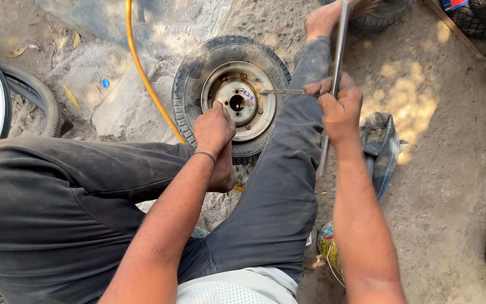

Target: The person sits on the ground and works on a small tire, using hands to manipulate the rim and a metal tool to pry the tire bead. The person repeatedly adjusts the tool and applies force to separate the tire from the rim.

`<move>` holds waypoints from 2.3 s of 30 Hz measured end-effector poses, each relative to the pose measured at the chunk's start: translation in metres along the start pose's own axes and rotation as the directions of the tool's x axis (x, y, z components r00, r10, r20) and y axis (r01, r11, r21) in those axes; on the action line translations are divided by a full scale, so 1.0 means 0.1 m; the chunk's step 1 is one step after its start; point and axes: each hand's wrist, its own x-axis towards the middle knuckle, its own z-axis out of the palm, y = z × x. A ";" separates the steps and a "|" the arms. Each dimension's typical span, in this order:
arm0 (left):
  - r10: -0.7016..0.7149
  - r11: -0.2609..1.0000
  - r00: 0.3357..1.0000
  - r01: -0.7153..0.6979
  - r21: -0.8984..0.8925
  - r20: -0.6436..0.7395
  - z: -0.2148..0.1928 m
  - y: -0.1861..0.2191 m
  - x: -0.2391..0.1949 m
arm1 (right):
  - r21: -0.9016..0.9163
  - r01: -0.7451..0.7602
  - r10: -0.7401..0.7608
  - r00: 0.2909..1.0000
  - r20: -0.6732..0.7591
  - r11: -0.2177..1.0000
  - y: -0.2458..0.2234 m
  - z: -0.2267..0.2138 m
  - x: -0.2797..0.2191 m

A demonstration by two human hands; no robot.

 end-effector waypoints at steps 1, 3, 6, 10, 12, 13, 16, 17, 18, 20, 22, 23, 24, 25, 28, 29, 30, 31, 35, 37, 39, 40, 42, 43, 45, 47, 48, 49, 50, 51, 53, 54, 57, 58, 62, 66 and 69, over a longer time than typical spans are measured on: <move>0.006 1.000 1.000 -0.006 0.006 0.009 0.00 -0.01 -0.02 | -0.028 -0.013 0.015 0.997 0.077 1.000 -0.06 -0.08 0.06; 0.013 1.000 1.000 -0.014 0.023 0.008 0.00 -0.03 -0.02 | -0.162 -0.075 0.107 0.975 0.197 0.984 -0.15 -0.20 0.16; 0.023 0.999 1.000 -0.023 0.025 0.002 0.07 -0.06 0.01 | -0.313 -0.229 0.282 0.950 0.136 0.922 -0.19 -0.27 0.30; 0.027 0.999 1.000 -0.027 0.024 -0.004 0.17 -0.15 0.02 | -0.275 -0.306 0.271 0.949 -0.158 0.912 0.04 -0.01 0.35; 0.034 0.999 0.998 -0.034 -0.002 -0.060 0.15 -0.13 0.02 | -0.211 -0.215 0.226 0.974 0.024 0.953 0.20 0.16 0.31; 0.039 0.999 0.995 -0.040 -0.011 -0.091 0.09 -0.09 0.01 | -0.076 -0.155 0.168 0.960 0.223 0.985 0.26 0.21 0.26; 0.011 0.943 0.989 -0.058 -0.327 -0.146 -0.27 0.28 0.00 | 0.152 -0.081 0.087 0.996 -0.036 0.985 0.42 0.54 0.26; 0.085 0.901 0.977 -0.159 -0.403 -0.197 -0.40 0.49 0.02 | 0.217 -0.019 0.083 0.953 -0.292 0.976 0.50 0.66 0.24; 0.148 0.845 0.958 -0.251 -0.471 -0.245 -0.53 0.69 0.01 | 0.224 0.025 0.083 0.884 -0.460 0.974 0.59 0.73 0.28; 0.222 0.676 0.973 -0.196 -0.710 -0.058 -0.80 0.99 -0.07 | 0.229 0.103 0.105 0.663 -0.742 0.968 0.83 0.87 0.40; 0.255 0.818 0.962 -0.268 -0.509 -0.097 -1.01 1.24 -0.20 | 0.260 0.085 0.144 0.651 -0.745 0.962 1.10 0.96 0.51; 0.273 0.870 0.956 -0.294 -0.396 -0.110 -1.10 1.34 -0.28 | 0.275 0.073 0.165 0.644 -0.747 0.959 1.21 0.97 0.55; 0.297 0.866 0.936 -0.347 -0.360 -0.187 -1.17 1.43 -0.39 | 0.156 0.064 0.075 0.661 -0.746 0.986 1.28 0.90 0.60; 0.322 0.860 0.910 -0.397 -0.320 -0.261 -1.21 1.50 -0.52 | 0.033 0.058 -0.015 0.677 -0.736 0.998 1.31 0.75 0.63; 0.368 0.882 0.867 -0.440 -0.170 -0.335 -1.32 1.57 -0.60 | -0.127 0.143 -0.191 0.685 -0.703 0.982 1.21 0.26 0.77; 0.377 0.893 0.865 -0.434 -0.119 -0.330 -1.36 1.54 -0.52 | -0.179 0.244 -0.296 0.630 -0.718 0.953 1.14 0.10 0.85; 0.385 0.896 0.852 -0.437 -0.078 -0.354 -1.35 1.52 -0.42 | -0.132 0.098 -0.165 0.591 -0.790 0.986 1.07 -0.13 0.78; 0.392 0.899 0.839 -0.437 -0.038 -0.377 -1.34 1.50 -0.27 | -0.336 -0.005 -0.264 0.609 -0.748 0.942 1.03 -0.27 0.68; 0.406 0.913 0.805 -0.378 0.153 -0.434 -1.25 1.54 0.69 | -0.674 -0.181 -0.267 0.821 -0.504 0.716 0.77 -0.48 -0.11; 0.414 0.905 0.592 -0.348 0.244 -0.692 -1.15 1.70 1.13 | -0.660 -0.222 -0.185 0.853 -0.489 0.718 0.68 -0.11 -0.56; 0.378 0.913 0.509 -0.345 0.218 -0.774 -0.93 2.02 1.37 | -0.438 -0.319 0.101 0.887 -0.451 0.841 0.64 0.37 -0.94; 0.336 0.926 0.624 -0.356 0.127 -0.706 -0.81 2.19 1.41 | -0.277 -0.217 0.105 0.924 -0.368 0.936 0.66 0.62 -1.03; 0.297 0.939 0.830 -0.344 -0.013 -0.472 -0.60 2.42 1.30 | -0.053 -0.091 0.080 0.980 -0.183 0.994 0.76 1.05 -1.08; 0.295 0.943 0.904 -0.328 -0.057 -0.309 -0.50 2.47 1.17 | -0.011 -0.034 0.033 0.993 -0.116 0.999 0.84 1.22 -1.08; 0.346 0.936 0.916 -0.352 0.009 -0.203 -0.42 2.54 0.91 | 0.023 0.066 -0.066 0.998 -0.023 0.998 1.00 1.32 -0.95; 0.453 0.889 0.840 -0.402 0.221 -0.298 -0.41 2.48 0.66 | 0.034 0.084 -0.085 0.996 0.026 0.996 1.14 1.21 -0.88; 0.464 0.885 0.834 -0.426 0.187 -0.297 -0.45 2.44 0.59 | 0.033 0.088 -0.089 0.995 0.040 0.996 1.19 1.09 -0.82; 0.475 0.880 0.828 -0.450 0.153 -0.296 -0.51 2.41 0.56 | 0.035 0.083 -0.084 0.996 0.025 0.996 1.20 0.96 -0.77; 0.483 0.875 0.825 -0.471 0.115 -0.292 -0.56 2.37 0.54 | 0.040 0.071 -0.071 0.997 -0.006 0.997 1.19 0.80 -0.76; 0.618 0.786 0.761 -0.592 0.179 -0.196 -0.64 2.35 0.55 | 0.066 0.052 -0.046 0.995 -0.092 0.996 1.15 0.64 -0.73; 0.821 0.550 0.571 -0.799 0.244 0.018 -0.74 2.36 0.57 | 0.170 0.007 0.071 0.890 -0.451 0.985 1.00 0.26 -0.68; 0.871 0.480 0.491 -0.853 0.203 0.005 -0.80 2.39 0.59 | -0.051 -0.140 0.076 0.771 -0.633 0.989 0.88 0.03 -0.69; 0.939 0.340 0.343 -0.932 0.127 0.004 -0.91 2.43 0.59 | -0.459 -0.027 -0.351 0.605 -0.714 0.888 0.62 -0.45 -0.39; 0.926 0.368 0.376 -0.920 0.137 0.030 -0.93 2.42 0.56 | -0.548 -0.031 -0.419 0.610 -0.673 0.836 0.59 -0.55 -0.24; 0.919 0.391 0.393 -0.914 0.110 0.000 -0.93 2.37 0.48 | -0.634 0.077 -0.459 0.757 -0.465 0.769 0.62 -0.69 0.16; 0.877 0.477 0.475 -0.879 -0.004 -0.074 -0.91 2.41 0.54 | -0.449 -0.297 -0.038 0.799 -0.600 0.842 0.45 -0.50 -0.13; 0.792 0.529 0.499 -0.848 -0.012 -0.352 -0.94 2.53 0.61 | -0.488 -0.395 0.021 0.794 -0.608 0.779 0.21 -0.04 -0.79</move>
